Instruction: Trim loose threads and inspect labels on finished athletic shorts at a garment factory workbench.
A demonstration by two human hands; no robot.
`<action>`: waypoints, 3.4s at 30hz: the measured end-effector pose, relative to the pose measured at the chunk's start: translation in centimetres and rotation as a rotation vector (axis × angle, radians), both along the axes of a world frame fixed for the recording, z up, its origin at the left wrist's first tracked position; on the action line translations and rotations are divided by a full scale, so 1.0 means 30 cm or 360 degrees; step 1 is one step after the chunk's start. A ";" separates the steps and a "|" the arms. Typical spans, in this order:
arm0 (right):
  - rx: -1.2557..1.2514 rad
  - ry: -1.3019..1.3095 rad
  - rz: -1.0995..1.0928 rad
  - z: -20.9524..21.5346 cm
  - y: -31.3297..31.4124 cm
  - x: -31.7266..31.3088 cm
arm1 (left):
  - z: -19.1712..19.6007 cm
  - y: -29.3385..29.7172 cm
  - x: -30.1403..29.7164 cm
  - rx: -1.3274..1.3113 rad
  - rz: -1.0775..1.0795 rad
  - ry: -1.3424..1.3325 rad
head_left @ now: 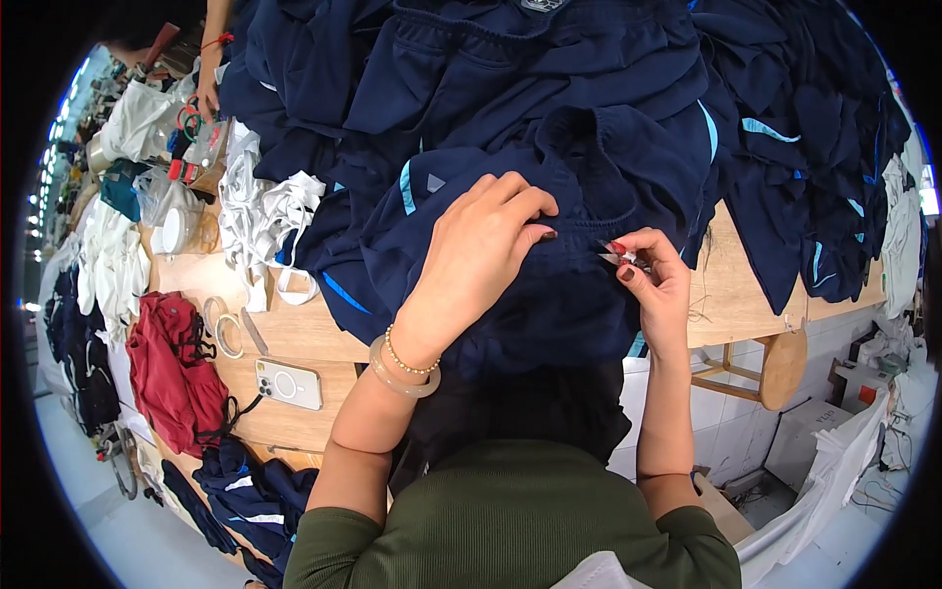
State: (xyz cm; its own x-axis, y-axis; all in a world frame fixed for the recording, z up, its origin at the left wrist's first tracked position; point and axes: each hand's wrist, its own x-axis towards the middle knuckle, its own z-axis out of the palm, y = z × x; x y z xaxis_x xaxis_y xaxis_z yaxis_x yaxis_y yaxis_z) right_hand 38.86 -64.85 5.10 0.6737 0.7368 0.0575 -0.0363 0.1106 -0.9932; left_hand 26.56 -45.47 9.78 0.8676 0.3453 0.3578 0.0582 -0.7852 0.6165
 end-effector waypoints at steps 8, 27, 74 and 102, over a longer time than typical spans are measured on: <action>0.0001 0.0016 -0.0013 -0.002 0.010 -0.006 | -0.033 0.007 0.015 -0.0028 0.0067 -0.0076; -0.0025 0.0031 -0.0053 -0.007 0.018 0.002 | -0.010 0.031 -0.021 -0.0269 0.0207 -0.0321; -0.0430 -0.1517 -0.0360 0.165 0.103 0.013 | -0.052 -0.035 -0.060 -0.0042 0.0412 -0.0178; -0.0392 -0.1719 -0.0056 0.156 0.162 0.039 | -0.049 -0.055 -0.084 0.0146 0.0256 0.0048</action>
State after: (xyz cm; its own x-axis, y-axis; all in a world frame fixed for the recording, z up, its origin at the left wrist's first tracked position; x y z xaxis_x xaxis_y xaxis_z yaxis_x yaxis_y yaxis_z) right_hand 40.01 -59.98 9.79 0.3785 0.7903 0.4819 0.8615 -0.1104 -0.4957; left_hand 24.05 -47.11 8.31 0.8147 0.4476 0.3687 0.2050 -0.8170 0.5389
